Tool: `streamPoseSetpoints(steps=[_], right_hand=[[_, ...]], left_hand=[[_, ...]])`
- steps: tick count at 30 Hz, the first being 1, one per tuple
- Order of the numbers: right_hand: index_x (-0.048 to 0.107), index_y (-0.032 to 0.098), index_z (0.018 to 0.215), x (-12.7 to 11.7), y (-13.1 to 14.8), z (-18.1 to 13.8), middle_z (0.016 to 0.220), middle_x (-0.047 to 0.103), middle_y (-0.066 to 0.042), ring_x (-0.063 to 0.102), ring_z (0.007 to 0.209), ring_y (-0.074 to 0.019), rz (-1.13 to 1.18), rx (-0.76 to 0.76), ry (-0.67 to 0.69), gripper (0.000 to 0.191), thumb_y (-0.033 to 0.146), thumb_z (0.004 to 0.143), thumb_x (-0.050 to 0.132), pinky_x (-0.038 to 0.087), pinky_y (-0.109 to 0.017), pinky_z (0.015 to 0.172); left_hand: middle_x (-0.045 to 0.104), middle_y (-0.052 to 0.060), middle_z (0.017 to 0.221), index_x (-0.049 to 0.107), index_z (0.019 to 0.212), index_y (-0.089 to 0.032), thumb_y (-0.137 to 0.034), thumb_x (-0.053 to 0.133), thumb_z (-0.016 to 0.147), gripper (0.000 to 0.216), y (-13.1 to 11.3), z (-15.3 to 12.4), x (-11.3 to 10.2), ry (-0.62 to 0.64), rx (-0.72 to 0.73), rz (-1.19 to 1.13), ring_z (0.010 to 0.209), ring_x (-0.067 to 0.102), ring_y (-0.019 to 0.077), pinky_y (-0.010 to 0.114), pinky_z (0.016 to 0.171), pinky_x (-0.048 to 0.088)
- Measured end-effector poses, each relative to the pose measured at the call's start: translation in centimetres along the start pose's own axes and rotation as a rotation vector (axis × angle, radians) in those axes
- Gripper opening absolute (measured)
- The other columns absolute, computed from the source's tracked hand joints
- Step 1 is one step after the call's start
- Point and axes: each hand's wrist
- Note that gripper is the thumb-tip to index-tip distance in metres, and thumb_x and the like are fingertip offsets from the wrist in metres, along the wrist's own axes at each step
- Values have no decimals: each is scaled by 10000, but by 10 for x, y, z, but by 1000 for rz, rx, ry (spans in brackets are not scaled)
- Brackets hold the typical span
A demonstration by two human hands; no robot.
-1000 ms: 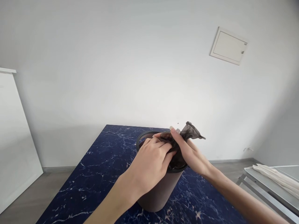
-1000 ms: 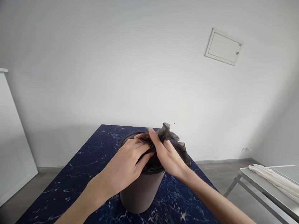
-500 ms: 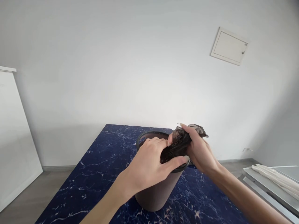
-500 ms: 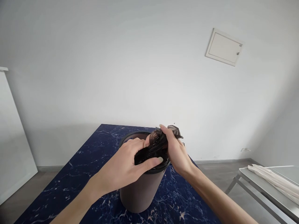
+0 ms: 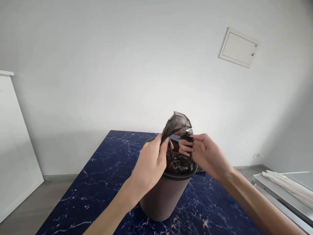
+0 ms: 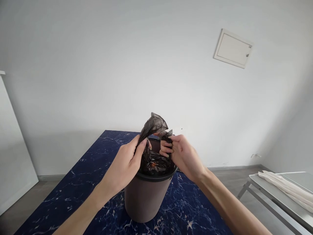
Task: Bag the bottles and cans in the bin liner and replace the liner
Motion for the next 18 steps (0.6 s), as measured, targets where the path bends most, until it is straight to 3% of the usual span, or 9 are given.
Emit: streamPoseSetpoints(steps=[5, 8, 12, 15, 18], right_hand=[[525, 229, 761, -7, -3, 0, 742, 380, 18, 352, 698, -161, -160, -17, 98, 381, 456, 1044, 641, 409, -322, 702], [666, 207, 787, -10, -3, 0, 717, 543, -14, 504, 740, -167, -300, -4, 190, 431, 526, 1068, 596, 460, -327, 783], [729, 208, 732, -26, -12, 1, 746, 686, -51, 640, 795, -205, -350, 47, 60, 436, 575, 967, 730, 543, -368, 839], [804, 245, 913, -35, -18, 0, 943, 779, -73, 704, 922, -269, -320, -65, -28, 365, 587, 810, 880, 589, -407, 841], [832, 267, 1061, -28, -16, 2, 1066, 795, -84, 718, 1009, -313, -403, -116, 17, 369, 574, 857, 841, 603, -434, 857]], left_hand=[[716, 56, 825, 672, 1138, -200, -474, 333, 1145, 436, -1, 0, -1, 35, 13, 9, 727, 677, 208, 305, 632, 502], [734, 68, 897, 671, 1113, -199, -442, 322, 1150, 427, -1, -1, -3, 101, 48, 50, 811, 687, 218, 333, 731, 522], [744, 78, 988, 685, 1125, -215, -415, 298, 1153, 436, -2, -2, -7, 204, 116, 143, 919, 673, 241, 385, 840, 532], [741, 81, 1010, 700, 1119, -222, -383, 328, 1145, 406, -3, -4, -9, 275, 177, 183, 913, 660, 238, 413, 880, 540], [748, 73, 1012, 710, 1079, -224, -306, 408, 1122, 316, -5, -6, -7, 329, 247, 216, 915, 668, 236, 447, 955, 533]])
Point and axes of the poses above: each hand's wrist, its own z-axis towards the middle knuckle, its own x-axis out of the palm, y = z × x
